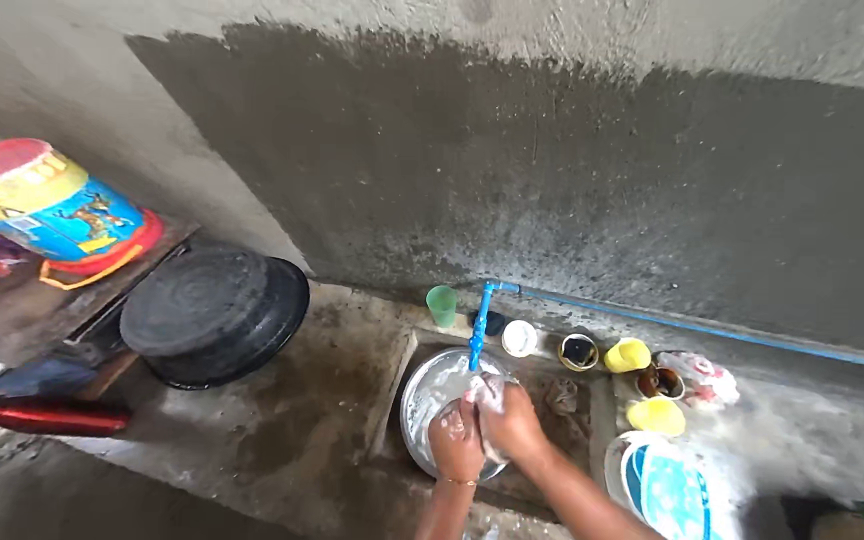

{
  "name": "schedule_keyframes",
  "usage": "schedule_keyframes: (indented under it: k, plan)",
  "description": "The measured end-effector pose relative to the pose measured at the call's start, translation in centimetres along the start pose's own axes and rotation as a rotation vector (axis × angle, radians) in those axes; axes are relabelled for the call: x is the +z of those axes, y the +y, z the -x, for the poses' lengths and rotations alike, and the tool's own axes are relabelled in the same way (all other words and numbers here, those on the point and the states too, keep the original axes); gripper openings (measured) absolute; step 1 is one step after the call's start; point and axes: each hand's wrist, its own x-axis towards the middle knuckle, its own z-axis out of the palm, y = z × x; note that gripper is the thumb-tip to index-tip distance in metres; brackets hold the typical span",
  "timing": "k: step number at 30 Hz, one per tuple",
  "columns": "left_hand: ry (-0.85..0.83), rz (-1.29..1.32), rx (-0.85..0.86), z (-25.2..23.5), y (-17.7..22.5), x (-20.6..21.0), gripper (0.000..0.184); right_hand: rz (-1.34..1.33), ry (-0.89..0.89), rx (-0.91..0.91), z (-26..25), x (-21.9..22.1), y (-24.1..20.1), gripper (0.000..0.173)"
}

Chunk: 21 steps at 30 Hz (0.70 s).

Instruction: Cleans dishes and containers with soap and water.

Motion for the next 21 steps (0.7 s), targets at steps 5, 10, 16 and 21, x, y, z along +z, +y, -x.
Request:
schedule_keyframes:
  k: [5, 10, 16, 21]
  plan:
    - [0.04, -0.02, 0.047, 1.0, -0.7, -0.1, 0.052, -0.131, 0.07, 0.064, 0.3, 0.6, 1.7, 0.033]
    - [0.051, 0.132, -0.025, 0.5, 0.1, -1.6, 0.045, -0.28, 0.19, 0.23, -1.2, -1.3, 5.6, 0.031]
    - [0.003, 0.106, 0.074, 0.9, -0.1, -0.5, 0.05, 0.01, 0.254, -0.155, 2.1, 1.0, 1.6, 0.034]
    - [-0.009, 0.628, -0.175, -0.2, 1.2, -2.5, 0.043, -0.7, 0.295, 0.232, -0.2, -2.4, 6.2, 0.014]
